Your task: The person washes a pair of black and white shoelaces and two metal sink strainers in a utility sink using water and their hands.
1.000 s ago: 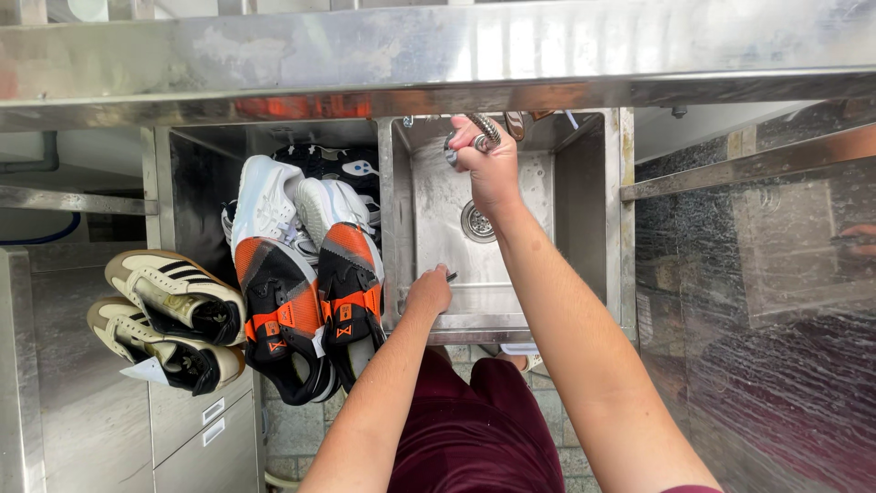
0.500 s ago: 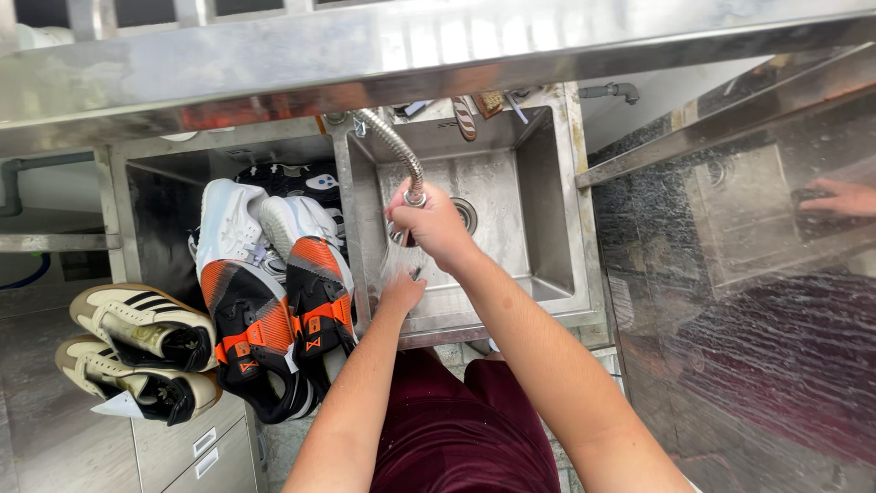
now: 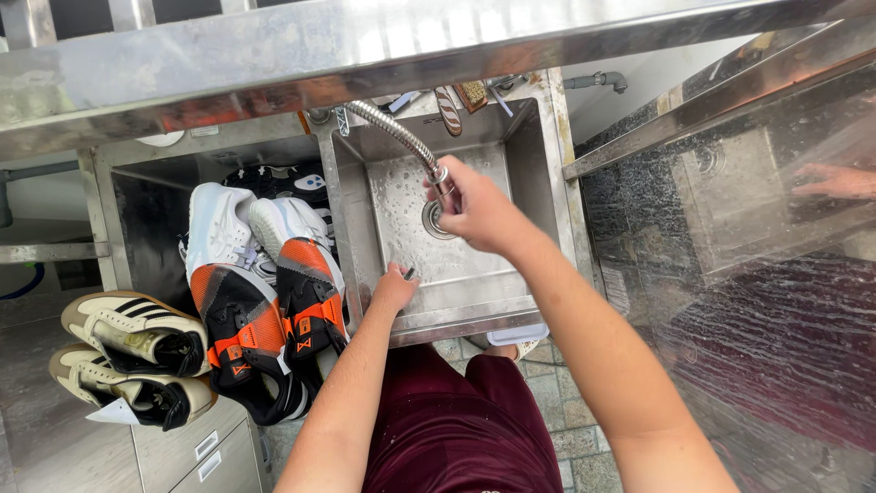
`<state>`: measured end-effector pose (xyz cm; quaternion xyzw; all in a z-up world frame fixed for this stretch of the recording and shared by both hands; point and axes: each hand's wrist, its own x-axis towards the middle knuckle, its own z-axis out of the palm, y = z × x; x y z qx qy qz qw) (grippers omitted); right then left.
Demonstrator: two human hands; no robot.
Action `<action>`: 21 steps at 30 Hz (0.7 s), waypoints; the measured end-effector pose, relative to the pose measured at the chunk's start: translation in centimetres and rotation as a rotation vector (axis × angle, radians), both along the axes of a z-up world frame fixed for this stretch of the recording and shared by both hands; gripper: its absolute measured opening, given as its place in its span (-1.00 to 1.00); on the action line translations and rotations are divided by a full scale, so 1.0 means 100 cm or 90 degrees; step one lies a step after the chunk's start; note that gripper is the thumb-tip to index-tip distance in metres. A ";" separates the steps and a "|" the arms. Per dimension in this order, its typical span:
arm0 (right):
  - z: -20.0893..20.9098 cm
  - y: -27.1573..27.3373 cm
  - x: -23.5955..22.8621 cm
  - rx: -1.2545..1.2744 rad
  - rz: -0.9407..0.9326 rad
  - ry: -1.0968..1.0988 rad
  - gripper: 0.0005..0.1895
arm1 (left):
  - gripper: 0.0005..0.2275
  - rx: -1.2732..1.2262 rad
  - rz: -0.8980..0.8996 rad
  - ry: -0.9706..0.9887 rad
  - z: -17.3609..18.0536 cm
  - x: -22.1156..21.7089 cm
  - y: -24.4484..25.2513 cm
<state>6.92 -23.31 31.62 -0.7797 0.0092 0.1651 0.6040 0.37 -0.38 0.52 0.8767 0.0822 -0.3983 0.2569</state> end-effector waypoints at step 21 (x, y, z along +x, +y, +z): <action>-0.038 -0.054 0.009 -0.489 -0.238 -0.315 -0.26 | -0.58 -0.003 -0.014 0.014 0.022 0.002 -0.006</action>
